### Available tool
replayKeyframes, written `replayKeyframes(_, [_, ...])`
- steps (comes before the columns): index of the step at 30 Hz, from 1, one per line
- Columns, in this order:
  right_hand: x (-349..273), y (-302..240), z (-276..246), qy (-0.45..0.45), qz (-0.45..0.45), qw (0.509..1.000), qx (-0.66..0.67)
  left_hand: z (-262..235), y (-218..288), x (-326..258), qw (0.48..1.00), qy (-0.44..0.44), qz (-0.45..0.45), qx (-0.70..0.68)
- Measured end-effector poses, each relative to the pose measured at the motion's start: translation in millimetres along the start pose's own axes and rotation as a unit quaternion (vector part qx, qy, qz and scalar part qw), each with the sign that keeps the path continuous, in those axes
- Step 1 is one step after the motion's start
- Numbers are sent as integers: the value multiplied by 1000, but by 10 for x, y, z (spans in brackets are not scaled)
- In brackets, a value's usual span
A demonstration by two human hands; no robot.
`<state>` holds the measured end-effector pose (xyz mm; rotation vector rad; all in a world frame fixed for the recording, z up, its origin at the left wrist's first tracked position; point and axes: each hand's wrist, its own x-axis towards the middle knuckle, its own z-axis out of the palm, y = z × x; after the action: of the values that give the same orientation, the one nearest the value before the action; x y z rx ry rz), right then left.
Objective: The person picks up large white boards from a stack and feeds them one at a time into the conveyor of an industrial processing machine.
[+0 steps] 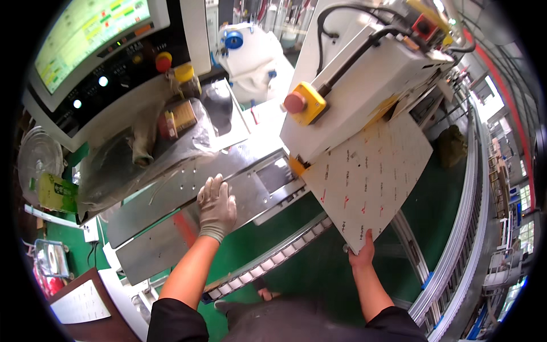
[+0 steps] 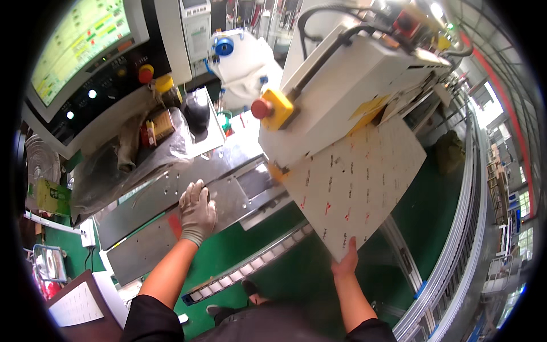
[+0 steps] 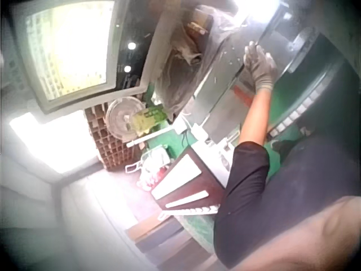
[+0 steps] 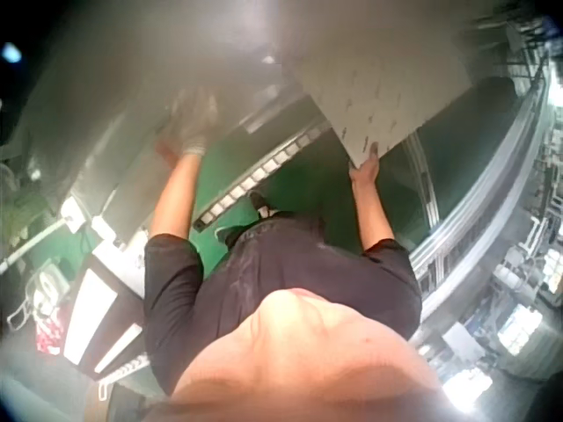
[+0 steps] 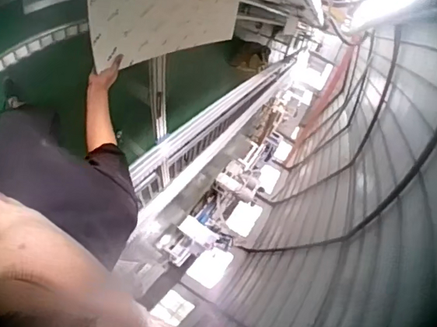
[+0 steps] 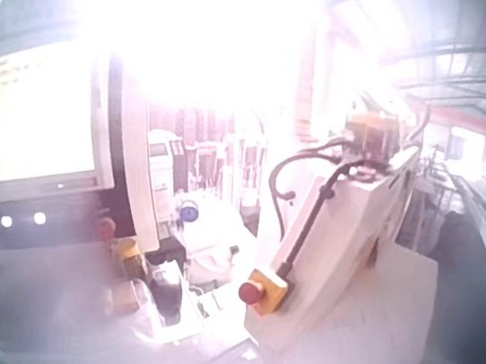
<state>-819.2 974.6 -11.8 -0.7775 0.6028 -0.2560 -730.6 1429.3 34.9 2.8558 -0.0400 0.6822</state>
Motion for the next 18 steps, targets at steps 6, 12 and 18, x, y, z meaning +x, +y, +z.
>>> replayKeyframes(6, [780, -380, -80, -32, -41, 998, 43, -56, -60, 134, 999, 5, -17, -44])
replayKeyframes(12, [441, 298, -248, -78, -22, 959, -273, -243, -363, -933, 995, -27, -69, -60])
replayKeyframes(18, [-57, 2634, -2777, -425, -55, 445, -787, -1066, -444, -2552, 974, -148, -113, -128])
